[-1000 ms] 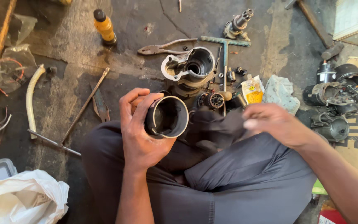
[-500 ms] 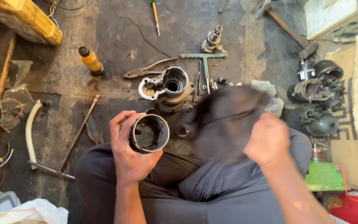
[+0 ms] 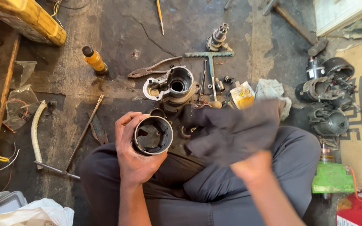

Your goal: The person sits on the floor and cleans a cylindrical engine part using a dark cloth. They wipe the exterior and interior surfaces repeatedly, rotating the part to access different areas.

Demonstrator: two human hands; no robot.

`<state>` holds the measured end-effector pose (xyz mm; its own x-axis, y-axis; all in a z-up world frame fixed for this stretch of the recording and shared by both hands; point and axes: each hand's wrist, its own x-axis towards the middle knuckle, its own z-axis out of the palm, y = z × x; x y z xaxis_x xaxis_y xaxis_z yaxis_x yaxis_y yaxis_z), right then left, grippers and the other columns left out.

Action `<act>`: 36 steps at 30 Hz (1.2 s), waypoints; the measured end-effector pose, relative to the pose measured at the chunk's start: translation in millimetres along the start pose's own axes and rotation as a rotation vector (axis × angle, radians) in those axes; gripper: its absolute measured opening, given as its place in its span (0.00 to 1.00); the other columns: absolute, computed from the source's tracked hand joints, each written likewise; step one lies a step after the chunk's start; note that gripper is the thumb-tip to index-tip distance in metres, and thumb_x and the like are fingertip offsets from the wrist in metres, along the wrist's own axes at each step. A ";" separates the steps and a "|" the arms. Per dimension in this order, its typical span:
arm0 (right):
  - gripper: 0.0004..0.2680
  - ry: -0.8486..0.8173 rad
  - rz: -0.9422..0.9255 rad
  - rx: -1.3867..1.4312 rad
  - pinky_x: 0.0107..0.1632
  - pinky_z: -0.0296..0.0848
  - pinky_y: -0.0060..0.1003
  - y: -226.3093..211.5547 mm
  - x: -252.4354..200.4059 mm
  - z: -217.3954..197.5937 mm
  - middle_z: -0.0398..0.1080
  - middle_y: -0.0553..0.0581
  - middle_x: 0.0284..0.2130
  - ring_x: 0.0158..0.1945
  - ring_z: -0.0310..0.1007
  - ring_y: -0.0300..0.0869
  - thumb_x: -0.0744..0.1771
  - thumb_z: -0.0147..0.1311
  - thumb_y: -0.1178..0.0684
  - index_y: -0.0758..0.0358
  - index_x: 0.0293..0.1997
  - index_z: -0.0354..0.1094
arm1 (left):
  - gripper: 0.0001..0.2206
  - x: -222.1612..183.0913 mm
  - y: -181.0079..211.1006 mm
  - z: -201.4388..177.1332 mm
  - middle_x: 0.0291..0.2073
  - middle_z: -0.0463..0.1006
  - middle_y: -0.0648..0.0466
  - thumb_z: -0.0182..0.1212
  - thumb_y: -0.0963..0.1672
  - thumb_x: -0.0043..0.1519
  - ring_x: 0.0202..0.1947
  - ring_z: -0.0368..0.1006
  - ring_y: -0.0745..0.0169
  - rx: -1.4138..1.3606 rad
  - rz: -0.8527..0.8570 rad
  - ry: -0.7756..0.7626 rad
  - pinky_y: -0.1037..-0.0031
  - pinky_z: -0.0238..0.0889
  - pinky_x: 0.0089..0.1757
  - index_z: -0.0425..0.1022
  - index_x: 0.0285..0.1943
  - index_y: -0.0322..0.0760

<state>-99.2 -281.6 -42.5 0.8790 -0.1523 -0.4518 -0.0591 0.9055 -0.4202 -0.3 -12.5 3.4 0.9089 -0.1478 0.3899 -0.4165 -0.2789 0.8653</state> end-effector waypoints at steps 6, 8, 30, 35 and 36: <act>0.16 -0.277 0.321 0.315 0.66 0.65 0.53 37.3 9.1 -31.5 0.68 0.60 0.61 0.63 0.66 0.53 0.74 0.48 0.41 0.58 0.68 0.61 | 0.28 -2.3 7.1 -0.5 0.56 0.68 0.48 0.77 0.39 0.44 0.57 0.71 0.49 -0.024 0.052 -0.037 0.65 0.67 0.57 0.73 0.56 0.35; 0.18 -0.161 0.252 0.208 0.65 0.65 0.53 20.3 4.5 -29.9 0.69 0.58 0.60 0.63 0.67 0.52 0.72 0.50 0.39 0.56 0.67 0.61 | 0.28 -0.5 11.0 2.7 0.56 0.69 0.48 0.78 0.39 0.44 0.57 0.71 0.49 -0.025 0.099 -0.052 0.64 0.68 0.57 0.74 0.56 0.36; 0.06 -0.994 -0.095 -2.618 0.32 0.76 0.50 16.0 -6.4 96.7 0.72 0.60 0.28 0.31 0.78 0.55 0.59 0.58 0.58 0.65 0.35 0.71 | 0.35 -9.0 17.4 23.6 0.59 0.69 0.47 0.71 0.36 0.34 0.55 0.71 0.40 0.187 0.181 -0.414 0.56 0.65 0.50 0.74 0.57 0.43; 0.06 -0.992 -0.277 -2.519 0.26 0.74 0.50 24.0 9.6 74.0 0.72 0.58 0.22 0.26 0.77 0.55 0.57 0.60 0.57 0.63 0.31 0.71 | 0.33 -10.9 13.0 23.9 0.59 0.68 0.45 0.72 0.37 0.37 0.51 0.71 0.41 0.161 0.107 -0.371 0.57 0.66 0.51 0.75 0.58 0.43; 0.05 -0.983 -0.368 -2.442 0.27 0.74 0.51 24.1 12.0 67.6 0.71 0.58 0.21 0.26 0.76 0.55 0.55 0.60 0.57 0.62 0.28 0.70 | 0.33 -11.5 13.5 24.1 0.58 0.68 0.45 0.73 0.38 0.38 0.53 0.71 0.41 0.128 0.130 -0.329 0.57 0.66 0.52 0.74 0.58 0.42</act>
<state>-58.1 -234.8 -4.8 0.7813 0.5773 -0.2371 0.5005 -0.8066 -0.3146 -16.9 -37.5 3.0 0.8022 -0.4812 0.3534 -0.5457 -0.3507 0.7611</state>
